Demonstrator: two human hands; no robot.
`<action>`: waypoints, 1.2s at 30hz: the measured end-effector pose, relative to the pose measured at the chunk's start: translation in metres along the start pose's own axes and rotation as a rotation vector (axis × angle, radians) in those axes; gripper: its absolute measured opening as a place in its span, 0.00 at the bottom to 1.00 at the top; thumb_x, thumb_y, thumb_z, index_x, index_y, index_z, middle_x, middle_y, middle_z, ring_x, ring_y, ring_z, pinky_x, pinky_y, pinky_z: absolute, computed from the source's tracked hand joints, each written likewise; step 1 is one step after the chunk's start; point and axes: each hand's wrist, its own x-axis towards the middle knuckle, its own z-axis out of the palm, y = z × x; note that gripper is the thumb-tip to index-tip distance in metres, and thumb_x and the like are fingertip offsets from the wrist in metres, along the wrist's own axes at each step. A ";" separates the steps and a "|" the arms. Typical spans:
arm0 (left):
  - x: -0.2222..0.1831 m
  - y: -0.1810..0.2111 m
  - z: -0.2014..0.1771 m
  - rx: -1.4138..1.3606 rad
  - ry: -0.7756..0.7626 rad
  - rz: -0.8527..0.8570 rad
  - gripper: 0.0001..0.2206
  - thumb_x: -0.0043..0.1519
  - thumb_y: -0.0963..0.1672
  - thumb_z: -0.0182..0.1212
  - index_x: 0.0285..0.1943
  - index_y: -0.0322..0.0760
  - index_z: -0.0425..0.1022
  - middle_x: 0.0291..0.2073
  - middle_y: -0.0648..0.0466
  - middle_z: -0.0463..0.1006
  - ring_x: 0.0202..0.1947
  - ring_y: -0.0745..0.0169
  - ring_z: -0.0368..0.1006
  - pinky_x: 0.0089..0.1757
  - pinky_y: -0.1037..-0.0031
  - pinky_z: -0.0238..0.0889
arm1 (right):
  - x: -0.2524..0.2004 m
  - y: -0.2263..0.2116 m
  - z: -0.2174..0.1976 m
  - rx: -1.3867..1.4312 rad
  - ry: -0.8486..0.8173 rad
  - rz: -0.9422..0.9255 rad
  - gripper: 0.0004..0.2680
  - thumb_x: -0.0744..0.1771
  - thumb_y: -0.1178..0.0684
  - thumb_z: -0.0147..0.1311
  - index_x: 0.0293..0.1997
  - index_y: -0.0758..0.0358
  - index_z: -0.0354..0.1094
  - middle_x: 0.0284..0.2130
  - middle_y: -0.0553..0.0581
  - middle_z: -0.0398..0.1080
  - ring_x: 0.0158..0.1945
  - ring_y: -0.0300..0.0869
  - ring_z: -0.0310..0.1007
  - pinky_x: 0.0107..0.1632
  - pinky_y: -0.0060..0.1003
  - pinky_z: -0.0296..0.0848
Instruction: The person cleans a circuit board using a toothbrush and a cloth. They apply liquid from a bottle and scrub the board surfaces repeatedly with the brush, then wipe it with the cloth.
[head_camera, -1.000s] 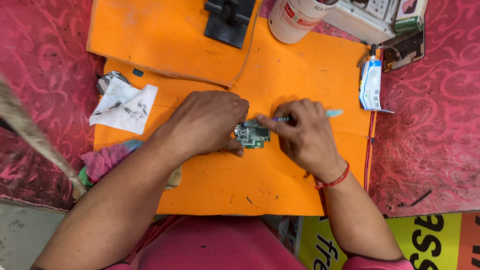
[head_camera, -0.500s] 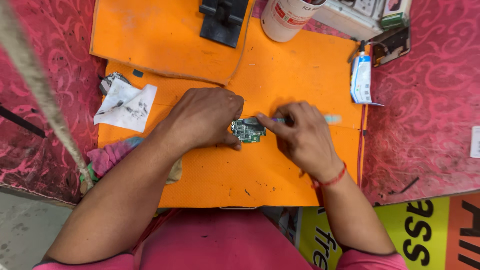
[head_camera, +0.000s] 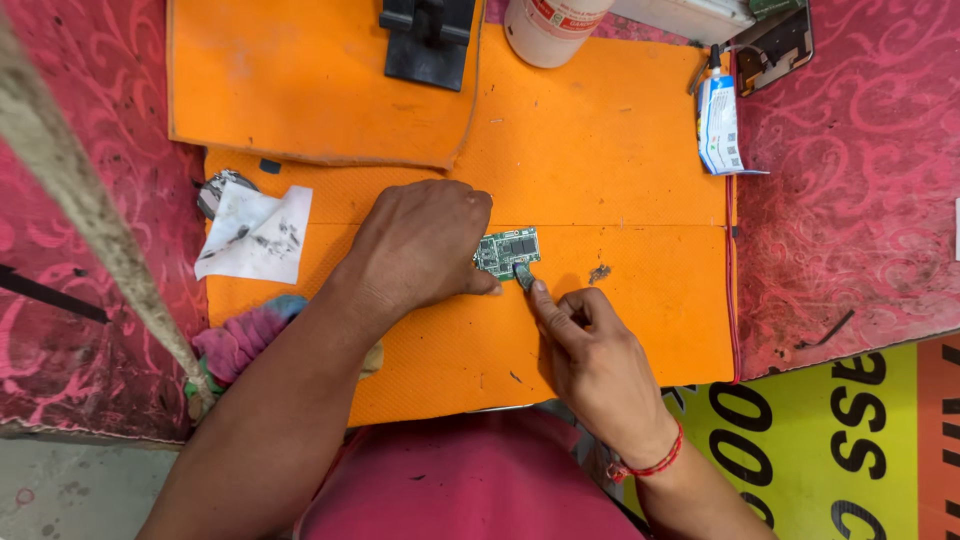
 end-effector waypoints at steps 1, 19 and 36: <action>-0.001 -0.002 0.002 -0.005 0.007 -0.003 0.28 0.41 0.55 0.80 0.38 0.30 0.78 0.37 0.43 0.81 0.43 0.42 0.77 0.41 0.55 0.71 | 0.002 0.002 0.003 -0.031 0.037 -0.071 0.17 0.64 0.62 0.57 0.62 0.62 0.70 0.32 0.61 0.65 0.31 0.50 0.70 0.35 0.44 0.73; -0.005 0.010 0.006 0.080 0.128 0.064 0.26 0.42 0.53 0.79 0.39 0.32 0.76 0.36 0.44 0.79 0.39 0.42 0.77 0.36 0.55 0.70 | 0.014 0.008 0.011 -0.118 0.157 -0.116 0.18 0.64 0.60 0.56 0.62 0.57 0.71 0.35 0.57 0.68 0.36 0.50 0.71 0.35 0.44 0.74; -0.062 0.069 0.034 0.289 0.218 0.008 0.24 0.52 0.55 0.71 0.46 0.35 0.76 0.41 0.50 0.75 0.46 0.49 0.72 0.41 0.59 0.67 | -0.043 0.016 0.007 -0.108 0.263 0.103 0.07 0.67 0.53 0.58 0.47 0.60 0.72 0.38 0.59 0.73 0.43 0.54 0.74 0.43 0.47 0.74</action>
